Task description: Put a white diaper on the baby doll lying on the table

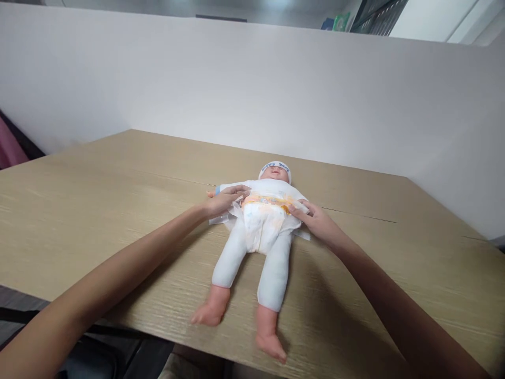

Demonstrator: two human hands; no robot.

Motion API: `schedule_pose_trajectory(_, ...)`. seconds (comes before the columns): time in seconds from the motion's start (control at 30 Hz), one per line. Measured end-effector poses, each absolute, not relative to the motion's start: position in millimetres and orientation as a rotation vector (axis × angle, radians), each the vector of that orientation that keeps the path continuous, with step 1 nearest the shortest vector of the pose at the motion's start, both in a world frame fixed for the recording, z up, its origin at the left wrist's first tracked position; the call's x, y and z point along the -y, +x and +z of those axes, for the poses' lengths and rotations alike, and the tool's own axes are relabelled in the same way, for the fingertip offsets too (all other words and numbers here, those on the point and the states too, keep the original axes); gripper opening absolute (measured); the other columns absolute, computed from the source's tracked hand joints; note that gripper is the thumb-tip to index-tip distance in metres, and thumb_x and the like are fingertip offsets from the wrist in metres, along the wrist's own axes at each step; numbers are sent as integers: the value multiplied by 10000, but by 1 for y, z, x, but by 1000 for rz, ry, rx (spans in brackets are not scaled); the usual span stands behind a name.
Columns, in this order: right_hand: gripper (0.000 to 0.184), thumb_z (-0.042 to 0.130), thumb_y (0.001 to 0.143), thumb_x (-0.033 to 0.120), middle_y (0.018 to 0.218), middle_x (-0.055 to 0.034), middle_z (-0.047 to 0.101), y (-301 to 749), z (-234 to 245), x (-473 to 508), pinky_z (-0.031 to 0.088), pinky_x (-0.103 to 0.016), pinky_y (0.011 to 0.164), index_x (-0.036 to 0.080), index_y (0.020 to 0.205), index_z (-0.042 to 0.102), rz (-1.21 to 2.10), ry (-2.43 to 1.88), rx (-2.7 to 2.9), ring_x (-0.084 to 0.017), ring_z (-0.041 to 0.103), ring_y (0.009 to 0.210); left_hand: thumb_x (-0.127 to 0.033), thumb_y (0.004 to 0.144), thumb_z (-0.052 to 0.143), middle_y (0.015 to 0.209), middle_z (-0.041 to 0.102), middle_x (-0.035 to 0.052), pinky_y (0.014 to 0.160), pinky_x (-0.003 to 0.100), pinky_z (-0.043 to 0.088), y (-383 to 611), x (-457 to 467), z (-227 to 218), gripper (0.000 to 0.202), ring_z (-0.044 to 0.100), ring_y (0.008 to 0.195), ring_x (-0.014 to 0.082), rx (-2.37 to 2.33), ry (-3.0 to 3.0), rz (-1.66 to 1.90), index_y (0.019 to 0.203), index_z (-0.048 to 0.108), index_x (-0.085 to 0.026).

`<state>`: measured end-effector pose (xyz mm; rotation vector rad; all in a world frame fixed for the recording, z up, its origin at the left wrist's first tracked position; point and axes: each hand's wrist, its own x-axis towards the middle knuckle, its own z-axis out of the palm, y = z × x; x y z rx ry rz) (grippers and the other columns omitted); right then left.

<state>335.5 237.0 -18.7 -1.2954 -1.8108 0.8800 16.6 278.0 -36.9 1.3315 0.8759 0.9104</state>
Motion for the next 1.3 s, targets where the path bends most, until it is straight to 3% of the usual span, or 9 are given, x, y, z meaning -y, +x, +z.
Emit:
schedule_pose_trajectory(0.13,680,703,851,868,918,-85,775,353,-32,-229,591,-353,681,221,1059,715,790,-1368,1720,-230,699,769,-625,846,841,1106,771,63,757,327,531,8,-279,-34,534,696,897,213,-999,1353,1043,1192,720,-237)
schedule_pose_trajectory(0.23,557,678,917,765,947,-92,767,361,-45,-215,564,-373,721,228,1059,702,613,-1424,1714,-229,678,778,-590,900,782,1287,759,79,854,352,537,2,-279,-27,426,685,1016,224,-1106,1400,1144,1141,725,-243)
schedule_pose_trajectory(0.4,275,713,935,519,898,-55,751,368,-56,-192,472,-380,760,249,990,729,382,-1512,1831,-238,652,765,-499,1029,667,1304,747,59,964,372,512,20,-257,1,281,653,1143,243,-1165,1747,1249,1123,710,-237)
schedule_pose_trajectory(0.6,261,664,988,516,874,-47,745,375,-60,-187,396,-349,706,262,930,647,102,-1687,2019,-268,674,825,-453,1112,544,1336,731,107,1162,507,432,78,-232,19,310,598,1297,317,-939,2664,875,1233,714,-225)
schedule_pose_trajectory(0.73,280,702,930,529,830,-31,715,376,-68,-190,386,-345,691,268,907,604,223,-1758,1921,-260,651,791,-536,1103,566,1388,705,104,1138,536,430,102,-234,12,381,566,1324,351,-1050,2812,712,1267,721,-228)
schedule_pose_trajectory(0.9,309,728,880,550,757,-3,695,375,-75,-194,435,-346,711,268,895,603,376,-1784,1806,-240,663,745,-688,988,690,1371,680,120,1096,571,429,110,-236,8,547,550,1294,399,-1171,2868,660,1271,746,-223)
schedule_pose_trajectory(1.1,375,794,810,605,683,3,668,375,-68,-193,374,-329,658,273,807,620,574,-1746,1701,-227,603,673,-706,969,687,1387,671,118,1103,585,404,112,-232,7,582,538,1288,407,-1199,2868,641,1311,736,-238)
schedule_pose_trajectory(1.3,465,701,851,702,659,28,543,374,-50,-194,369,-320,648,257,745,614,806,-1549,1684,-186,500,650,-714,932,720,1376,663,118,1083,570,411,113,-232,5,614,534,1279,403,-1231,2866,657,1328,723,-244)
